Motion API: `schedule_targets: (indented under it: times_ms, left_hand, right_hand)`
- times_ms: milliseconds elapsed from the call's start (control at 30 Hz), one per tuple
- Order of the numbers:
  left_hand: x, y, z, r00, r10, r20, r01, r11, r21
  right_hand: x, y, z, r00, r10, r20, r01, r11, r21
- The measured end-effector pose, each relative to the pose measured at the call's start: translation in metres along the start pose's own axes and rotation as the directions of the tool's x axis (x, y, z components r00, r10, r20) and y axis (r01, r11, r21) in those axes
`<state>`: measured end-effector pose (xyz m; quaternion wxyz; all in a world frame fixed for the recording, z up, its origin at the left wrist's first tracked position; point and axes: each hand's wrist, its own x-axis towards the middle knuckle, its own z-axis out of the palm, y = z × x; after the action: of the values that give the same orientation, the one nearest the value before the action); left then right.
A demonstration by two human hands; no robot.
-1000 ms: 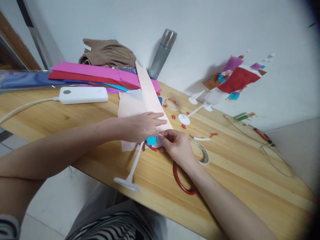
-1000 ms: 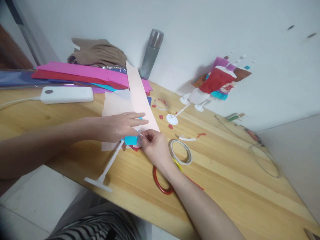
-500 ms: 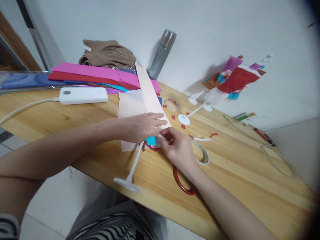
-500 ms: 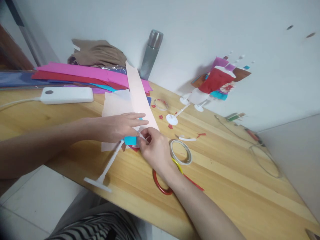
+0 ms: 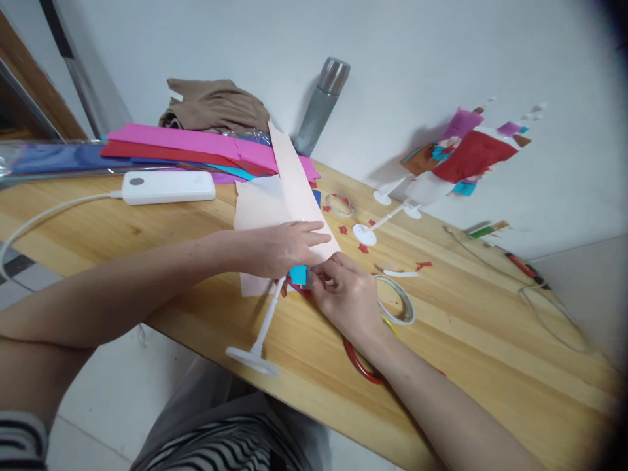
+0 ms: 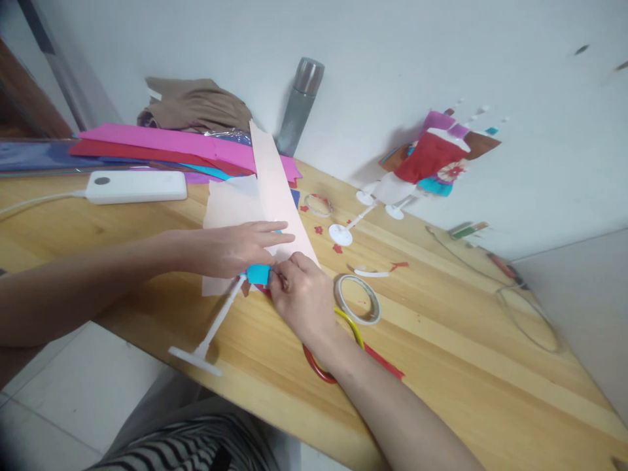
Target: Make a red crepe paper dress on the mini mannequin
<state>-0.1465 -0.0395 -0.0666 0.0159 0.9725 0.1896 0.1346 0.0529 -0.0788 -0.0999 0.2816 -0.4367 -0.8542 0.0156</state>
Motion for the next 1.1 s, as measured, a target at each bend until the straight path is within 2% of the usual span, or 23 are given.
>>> schedule_targets:
  times_ms: [233,467,667,800,967,1100]
  left_hand:
    - [0.002,-0.004,0.000,0.999,0.030,0.025,-0.028,0.997,-0.068]
    - [-0.001,-0.008,0.010,0.995,-0.103,-0.015,0.099,0.982,-0.161]
    - [-0.001,-0.008,0.009,0.993,-0.093,-0.069,0.076,0.972,-0.222]
    - [-0.001,-0.010,0.004,0.996,-0.026,-0.082,0.012,0.985,-0.174]
    - [-0.003,-0.009,0.000,0.997,0.044,-0.060,-0.045,0.999,-0.019]
    - [-0.006,-0.009,0.005,0.998,0.034,-0.044,-0.033,0.999,0.021]
  right_hand:
    - [0.001,0.002,0.002,0.999,-0.053,0.007,0.053,0.998,0.027]
    - [0.002,0.003,0.001,0.997,-0.063,0.050,0.061,0.998,0.031]
    - [0.001,0.002,0.002,0.999,-0.019,0.051,0.016,0.999,0.051]
    - [0.000,0.003,0.001,0.998,0.016,0.063,-0.019,0.999,0.048]
    - [-0.001,0.005,0.002,0.999,0.001,0.047,-0.005,0.996,0.088]
    - [-0.001,0.005,0.002,0.999,-0.021,0.027,0.018,0.995,0.096]
